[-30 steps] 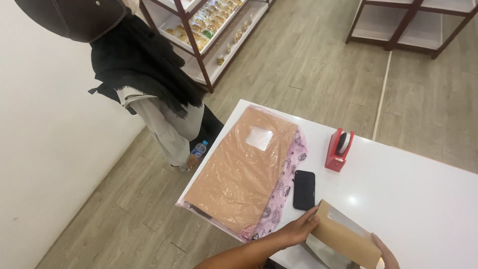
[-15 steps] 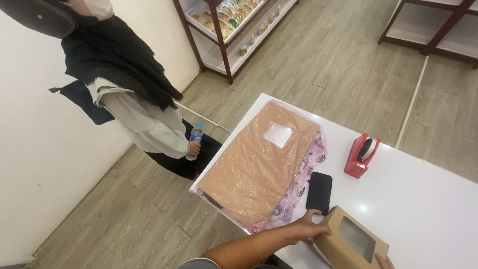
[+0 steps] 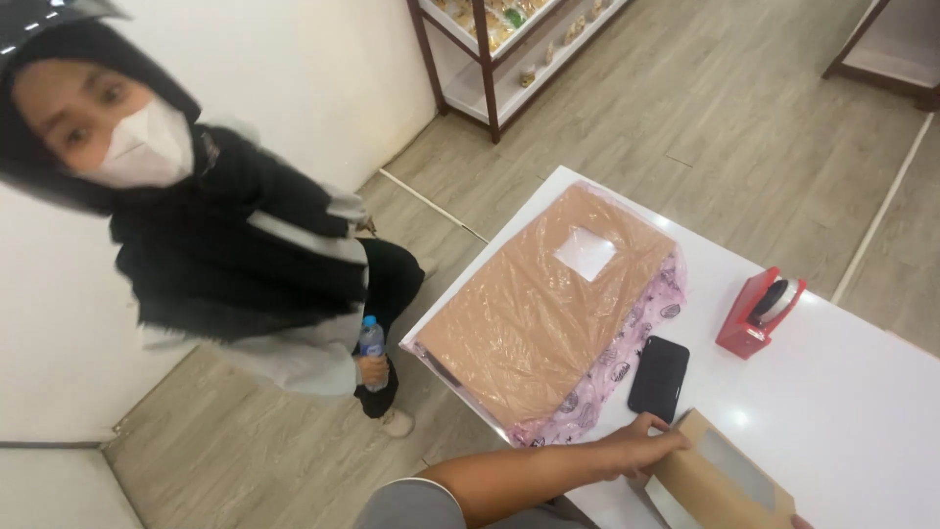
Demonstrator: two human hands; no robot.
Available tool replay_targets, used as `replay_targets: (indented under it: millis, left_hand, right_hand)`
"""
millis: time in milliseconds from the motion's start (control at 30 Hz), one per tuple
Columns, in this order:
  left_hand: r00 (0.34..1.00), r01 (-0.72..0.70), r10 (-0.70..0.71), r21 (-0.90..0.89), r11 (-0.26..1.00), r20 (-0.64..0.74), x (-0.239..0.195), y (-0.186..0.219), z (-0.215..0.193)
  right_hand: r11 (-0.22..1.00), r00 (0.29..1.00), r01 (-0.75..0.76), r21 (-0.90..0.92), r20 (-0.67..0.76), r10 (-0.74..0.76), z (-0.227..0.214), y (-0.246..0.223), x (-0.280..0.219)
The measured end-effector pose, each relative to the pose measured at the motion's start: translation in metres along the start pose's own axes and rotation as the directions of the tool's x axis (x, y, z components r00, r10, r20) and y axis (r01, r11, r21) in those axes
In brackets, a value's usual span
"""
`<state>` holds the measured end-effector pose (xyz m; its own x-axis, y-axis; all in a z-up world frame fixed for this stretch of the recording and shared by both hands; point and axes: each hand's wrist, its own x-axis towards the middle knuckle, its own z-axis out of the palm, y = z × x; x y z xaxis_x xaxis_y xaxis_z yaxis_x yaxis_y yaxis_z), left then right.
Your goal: The person places white paper sheets into a small cardboard box with a clear window, then closes it. They then unfold a flat cardboard sheet, fold it into a box shape, and manipulate the flaps to form the structure.
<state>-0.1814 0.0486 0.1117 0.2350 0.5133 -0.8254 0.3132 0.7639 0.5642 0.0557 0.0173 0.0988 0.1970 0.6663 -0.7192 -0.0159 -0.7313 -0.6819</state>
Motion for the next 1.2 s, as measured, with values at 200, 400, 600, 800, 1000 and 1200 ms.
replay_targets:
  millis: [200, 400, 600, 800, 1000, 1200]
  left_hand:
    - [0.998, 0.011, -0.015, 0.057, 0.998, 0.068, -0.002, -0.002, 0.013]
    - [0.992, -0.03, 0.014, 0.129, 0.991, 0.124, 0.025, 0.002, 0.011]
    - [0.983, -0.072, 0.053, 0.105, 0.992, 0.173, 0.001, -0.006, 0.012]
    - [0.964, -0.265, 0.237, 0.396, 0.879, 0.118, 0.032, -0.011, -0.002]
    - [0.865, -0.112, 0.492, 0.914, 0.391, -0.105, 0.151, -0.062, -0.013]
    - [0.772, -0.145, 0.594, 0.847, 0.512, -0.226, 0.174, -0.061, 0.013]
  right_hand:
    - [0.994, 0.98, -0.101, 0.051, -0.165, 0.108, 0.008, -0.021, -0.096]
    - [0.914, 0.963, 0.199, -0.352, -0.101, -0.249, -0.031, 0.031, -0.028]
    - [0.867, 0.954, 0.219, -0.448, -0.088, -0.286, -0.013, -0.006, -0.086]
    - [0.938, 0.964, 0.039, -0.345, -0.234, -0.127, -0.017, -0.016, -0.092]
    - [0.92, 0.957, 0.116, -0.375, -0.205, -0.204, -0.021, -0.006, -0.085]
    - [0.835, 0.941, 0.232, -0.499, -0.103, -0.323, -0.03, 0.03, -0.074]
